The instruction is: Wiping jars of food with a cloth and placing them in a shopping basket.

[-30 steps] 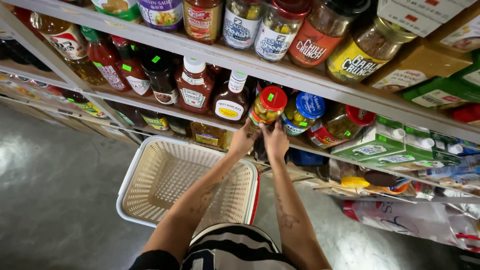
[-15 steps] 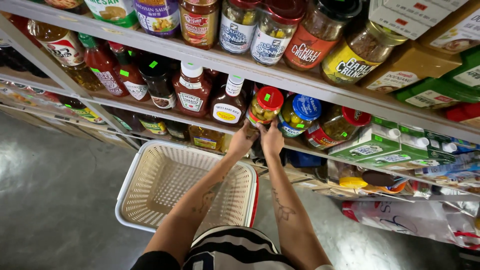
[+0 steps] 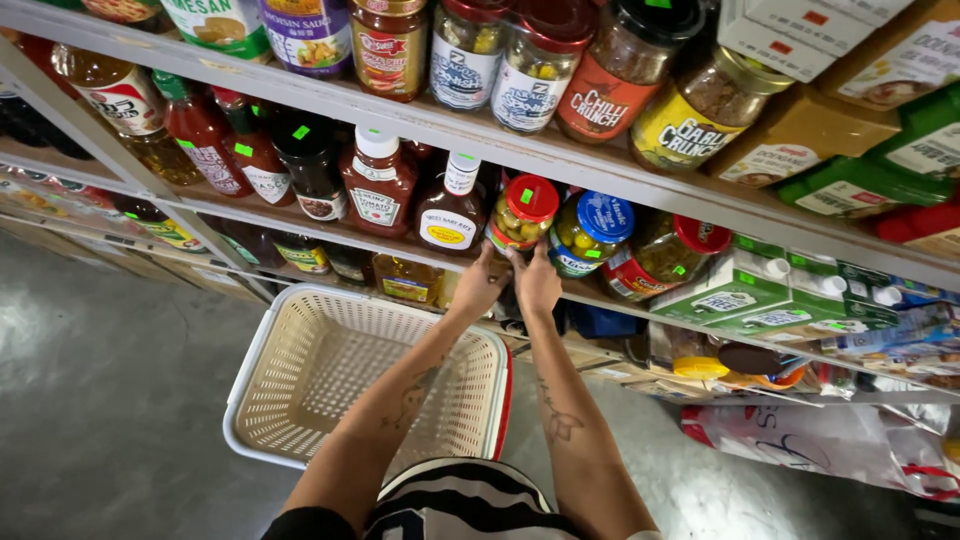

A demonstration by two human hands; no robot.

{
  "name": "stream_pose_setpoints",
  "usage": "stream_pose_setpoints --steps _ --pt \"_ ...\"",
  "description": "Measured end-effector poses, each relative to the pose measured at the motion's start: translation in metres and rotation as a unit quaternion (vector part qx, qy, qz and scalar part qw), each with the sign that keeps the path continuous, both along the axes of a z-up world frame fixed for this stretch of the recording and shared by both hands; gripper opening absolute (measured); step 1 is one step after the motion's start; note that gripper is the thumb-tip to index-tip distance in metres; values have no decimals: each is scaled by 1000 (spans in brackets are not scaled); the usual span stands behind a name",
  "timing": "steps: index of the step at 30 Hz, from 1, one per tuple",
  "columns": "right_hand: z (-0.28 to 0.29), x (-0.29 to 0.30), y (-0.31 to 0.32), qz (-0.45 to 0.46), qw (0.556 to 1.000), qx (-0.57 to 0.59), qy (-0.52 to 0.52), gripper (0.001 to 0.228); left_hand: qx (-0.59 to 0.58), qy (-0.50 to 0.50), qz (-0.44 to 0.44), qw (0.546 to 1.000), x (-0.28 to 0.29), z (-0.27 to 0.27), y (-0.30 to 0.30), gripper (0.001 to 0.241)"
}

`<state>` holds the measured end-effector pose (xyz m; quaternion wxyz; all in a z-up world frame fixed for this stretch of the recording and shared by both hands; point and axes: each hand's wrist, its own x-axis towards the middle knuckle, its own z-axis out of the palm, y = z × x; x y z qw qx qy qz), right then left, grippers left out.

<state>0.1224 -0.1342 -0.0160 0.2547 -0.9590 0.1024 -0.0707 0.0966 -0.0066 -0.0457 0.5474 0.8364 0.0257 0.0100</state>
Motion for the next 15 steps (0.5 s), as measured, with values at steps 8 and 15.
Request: stream_pose_setpoints --steps 8,15 --pt "30 -40 -45 72 997 -4 -25 56 14 -190 -8 982 -40 14 -29 79" --pt "140 -26 -94 -1 936 103 -337 37 -47 -224 -81 970 -34 65 -79 67"
